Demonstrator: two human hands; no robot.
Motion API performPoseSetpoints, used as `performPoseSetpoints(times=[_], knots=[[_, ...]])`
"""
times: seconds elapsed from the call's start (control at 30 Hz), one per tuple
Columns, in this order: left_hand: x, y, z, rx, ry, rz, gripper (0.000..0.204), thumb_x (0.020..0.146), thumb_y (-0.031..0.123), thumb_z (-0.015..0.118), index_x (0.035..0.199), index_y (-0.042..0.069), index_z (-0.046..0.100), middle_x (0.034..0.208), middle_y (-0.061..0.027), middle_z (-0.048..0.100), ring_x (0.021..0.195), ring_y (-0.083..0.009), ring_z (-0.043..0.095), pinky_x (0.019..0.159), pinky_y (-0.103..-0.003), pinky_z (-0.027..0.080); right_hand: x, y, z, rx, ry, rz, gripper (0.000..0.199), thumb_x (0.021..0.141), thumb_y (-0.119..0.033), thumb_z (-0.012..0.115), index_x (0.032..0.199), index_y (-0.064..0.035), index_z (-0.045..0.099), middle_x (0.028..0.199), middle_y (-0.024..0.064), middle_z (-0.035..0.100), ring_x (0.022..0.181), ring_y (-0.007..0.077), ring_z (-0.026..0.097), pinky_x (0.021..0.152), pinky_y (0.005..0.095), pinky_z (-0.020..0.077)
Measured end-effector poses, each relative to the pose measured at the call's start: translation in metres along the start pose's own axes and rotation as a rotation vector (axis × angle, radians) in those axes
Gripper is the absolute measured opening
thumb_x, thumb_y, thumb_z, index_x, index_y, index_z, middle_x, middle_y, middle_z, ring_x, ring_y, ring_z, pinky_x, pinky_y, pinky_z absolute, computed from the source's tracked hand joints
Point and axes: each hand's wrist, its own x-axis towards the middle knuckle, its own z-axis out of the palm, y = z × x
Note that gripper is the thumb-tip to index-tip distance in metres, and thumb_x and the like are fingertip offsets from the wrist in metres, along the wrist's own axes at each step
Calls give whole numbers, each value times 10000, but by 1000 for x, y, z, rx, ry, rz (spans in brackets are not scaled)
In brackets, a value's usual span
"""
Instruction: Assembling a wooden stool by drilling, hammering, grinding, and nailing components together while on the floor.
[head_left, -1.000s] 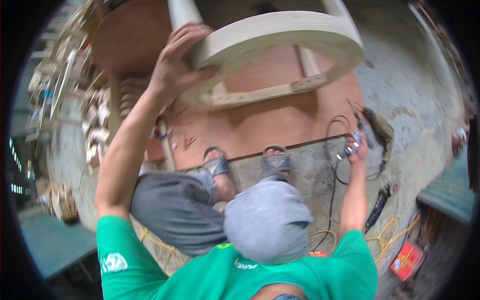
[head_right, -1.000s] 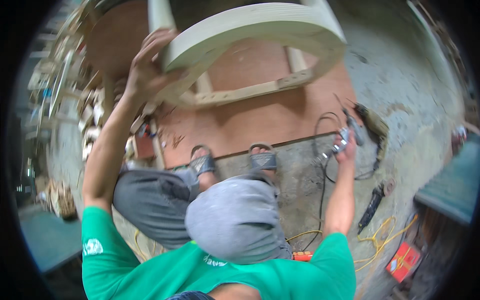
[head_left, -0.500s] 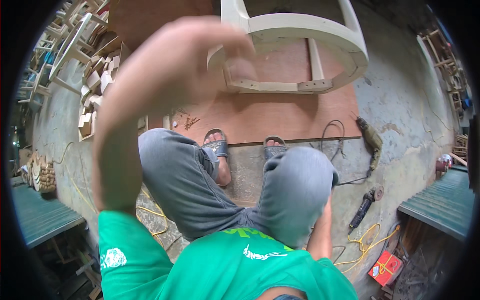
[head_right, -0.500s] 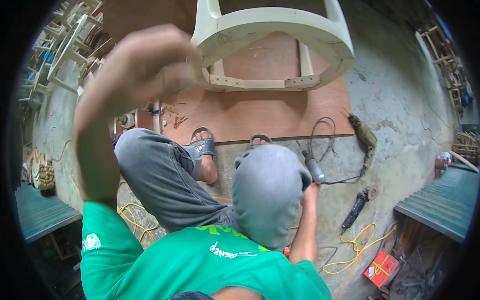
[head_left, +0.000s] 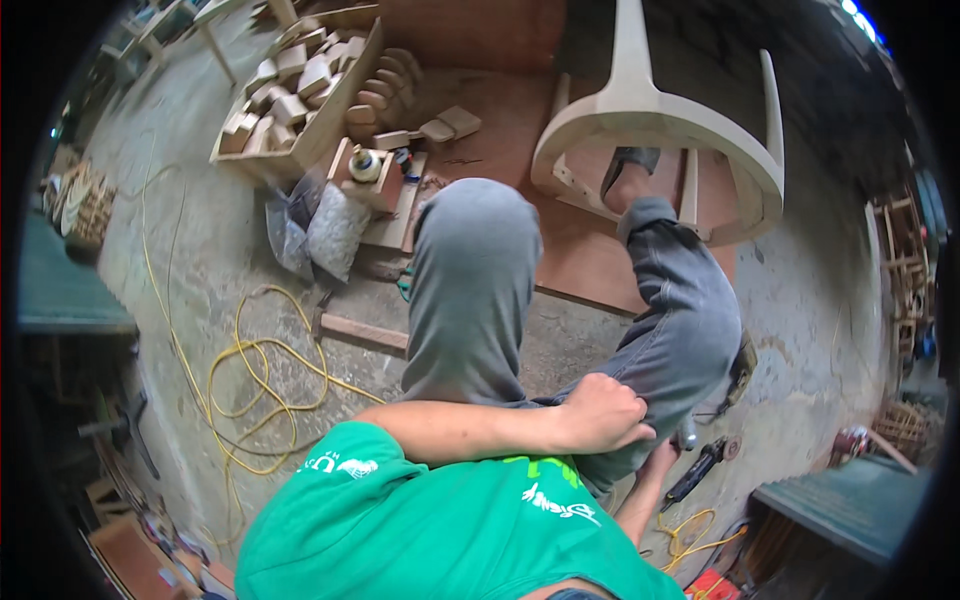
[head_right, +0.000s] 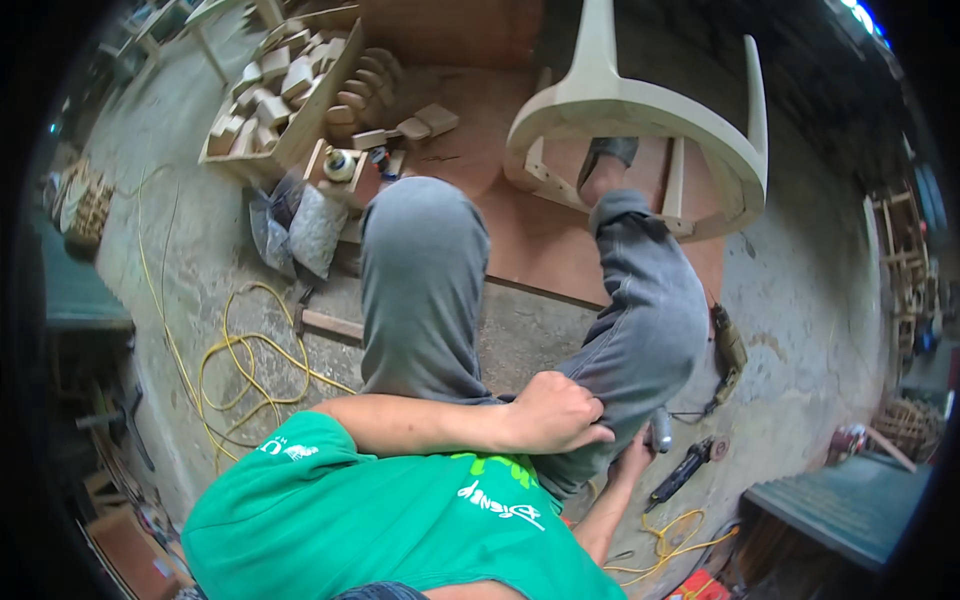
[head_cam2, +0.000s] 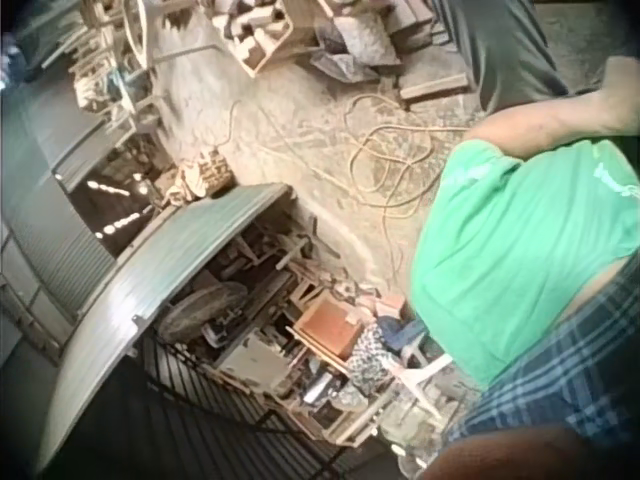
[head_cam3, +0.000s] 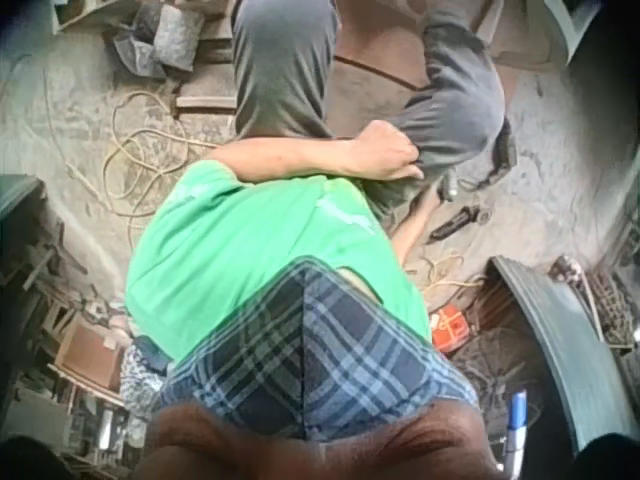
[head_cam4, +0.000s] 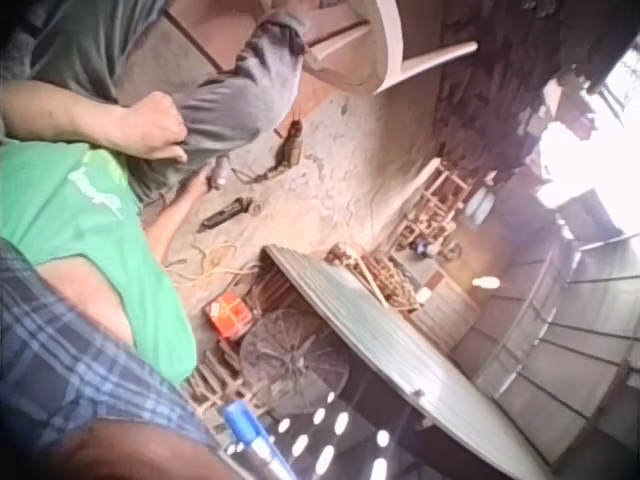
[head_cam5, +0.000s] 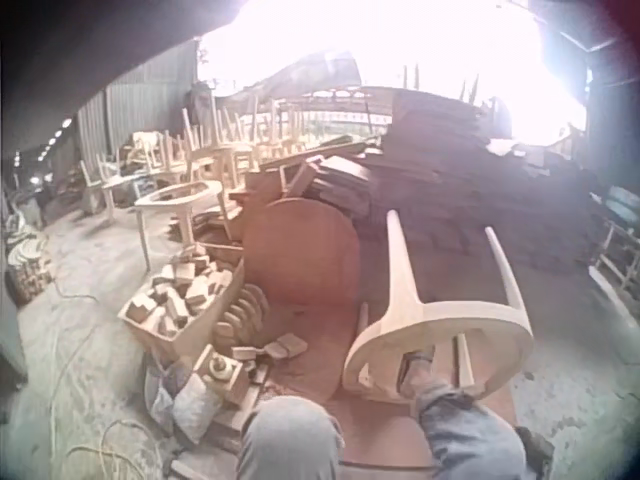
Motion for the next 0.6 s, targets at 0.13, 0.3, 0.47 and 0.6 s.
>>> performPoseSetpoints(times=[0.13, 0.3, 0.47, 0.6], knots=[[0, -25, 26, -106, 52, 9, 427, 854, 421, 634, 642, 50, 627, 632, -163, 622, 632, -364, 639, 574, -466, 498, -9, -8, 5, -81, 44, 13, 390, 931, -369, 658, 1080, -17, 586, 879, 76, 650, 495, 116, 523, 396, 246, 410], [-36, -26, -4, -366, -623, 281, 361, 879, 333, 601, 684, 31, 628, 671, -192, 614, 694, -396, 617, 600, -498, 465, 34, -34, 11, -252, -160, 52, 353, 919, -329, 662, 1103, -32, 604, 939, 82, 676, 608, 187, 612, 492, 318, 496], [-47, -12, -25, -480, -611, 163, 364, 961, 349, 546, 819, 19, 606, 766, -201, 611, 751, -394, 600, 658, -485, 459, 117, -8, 18, -169, -219, -275, 343, 874, -266, 682, 1097, -10, 632, 940, 124, 697, 755, 281, 670, 671, 400, 545], [-78, -5, -123, -612, -178, 36, 159, 892, 166, 660, 953, 20, 641, 871, -127, 642, 812, -298, 651, 724, -368, 514, 154, -1, -6, -269, -280, -268, 342, 870, -261, 681, 1095, -8, 634, 938, 130, 698, 772, 288, 670, 690, 404, 543]])
